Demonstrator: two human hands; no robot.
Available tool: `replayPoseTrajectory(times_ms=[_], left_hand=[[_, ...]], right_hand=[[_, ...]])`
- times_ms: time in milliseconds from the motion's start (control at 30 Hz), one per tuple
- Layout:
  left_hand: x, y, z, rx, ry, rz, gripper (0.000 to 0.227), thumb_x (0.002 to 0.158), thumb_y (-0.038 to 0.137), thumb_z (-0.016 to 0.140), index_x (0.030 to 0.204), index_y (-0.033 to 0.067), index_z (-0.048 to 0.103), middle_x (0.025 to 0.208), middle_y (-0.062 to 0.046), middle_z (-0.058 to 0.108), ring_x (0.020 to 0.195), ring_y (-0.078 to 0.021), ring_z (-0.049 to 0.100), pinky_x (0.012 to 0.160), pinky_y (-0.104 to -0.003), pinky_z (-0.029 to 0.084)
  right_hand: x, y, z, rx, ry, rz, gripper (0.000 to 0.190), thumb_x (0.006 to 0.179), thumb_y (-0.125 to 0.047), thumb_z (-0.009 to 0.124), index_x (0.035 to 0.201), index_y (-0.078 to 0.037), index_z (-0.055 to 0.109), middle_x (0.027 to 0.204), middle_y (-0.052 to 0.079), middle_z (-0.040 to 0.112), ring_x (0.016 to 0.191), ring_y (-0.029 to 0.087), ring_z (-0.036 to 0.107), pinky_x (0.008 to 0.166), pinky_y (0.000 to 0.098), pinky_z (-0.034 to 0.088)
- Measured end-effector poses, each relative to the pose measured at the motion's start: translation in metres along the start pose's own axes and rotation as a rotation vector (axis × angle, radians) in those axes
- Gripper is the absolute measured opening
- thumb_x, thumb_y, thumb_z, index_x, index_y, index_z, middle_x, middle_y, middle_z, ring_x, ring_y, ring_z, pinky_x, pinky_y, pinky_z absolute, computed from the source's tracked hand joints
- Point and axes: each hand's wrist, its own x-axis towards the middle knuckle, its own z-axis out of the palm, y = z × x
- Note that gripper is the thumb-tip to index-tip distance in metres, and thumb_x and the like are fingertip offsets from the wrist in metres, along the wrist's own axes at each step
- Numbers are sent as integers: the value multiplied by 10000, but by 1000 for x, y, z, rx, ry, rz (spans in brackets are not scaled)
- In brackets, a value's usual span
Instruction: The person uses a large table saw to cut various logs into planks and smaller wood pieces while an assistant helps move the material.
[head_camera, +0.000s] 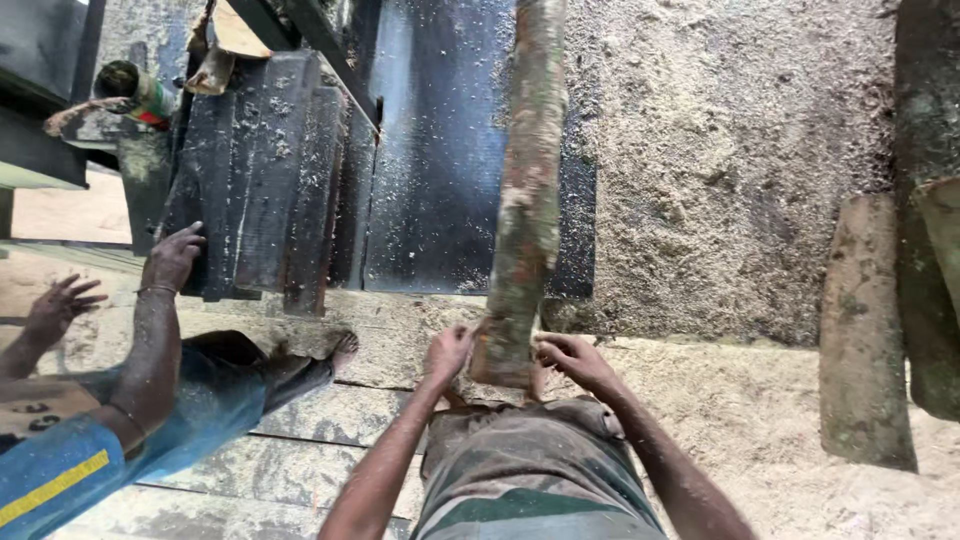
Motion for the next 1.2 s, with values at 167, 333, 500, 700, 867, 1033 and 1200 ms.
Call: replayPoseTrajectory(times_ms=[167,333,500,700,867,1033,1200], left_hand=[[-14,-6,18,29,372,529,1037,916,623,800,1338,-208,345,1281,-449,495,1089,-526,582,761,-605,595],[-24,10,14,47,142,2,1307,559,763,843,1482,0,321,1289,-187,669,1048,-285,736,866,-446,670],[-20,-9,-49,-320,-48,94,1131,546,613,943,1421,67,479,1286,-140,683,1123,-235,711,985,-462,596],[1,-30,-69,-551,-506,409,854,665,415,939,1363,84,574,1237,-123,717,1132,-248,715,983,-436,620],[11,-42,-41,-497,-285,195,756,656,305,964,1273,79,592,1187,-110,709,1054,-235,722,937,-415,629],[-13,-109,-78,-831,-450,221,572,699,327,902,1171,52,730,1105,-147,761,967,-254,749,866,-423,641],[-79,-203,-113,-864,-433,292,616,744,203,932,1254,-53,700,1122,-268,722,964,-399,698,895,-577,579]], right_hand=[[24,17,22,30,174,134,627,989,-460,591,1456,-46,538,1317,198,703,1154,266,714,1004,425,583],[35,3,38,-28,65,152,666,982,-503,554,1466,-47,519,1415,191,617,1240,265,648,1057,470,539],[65,-34,60,-70,31,198,775,949,-609,561,1480,-49,483,1453,206,566,1283,284,622,1069,546,522],[128,-72,116,160,-19,5,897,768,-603,764,1401,3,569,1349,224,695,1219,312,707,1008,504,590],[134,-65,147,56,309,234,1187,702,-621,831,1488,54,252,1433,326,513,1238,389,628,1011,531,575],[124,-93,223,-497,487,255,1358,708,-674,883,1520,109,126,1481,418,335,1267,468,557,1006,508,580],[79,-106,326,22,468,107,1424,512,-625,903,1550,6,160,1483,302,481,1312,388,591,1059,486,554]])
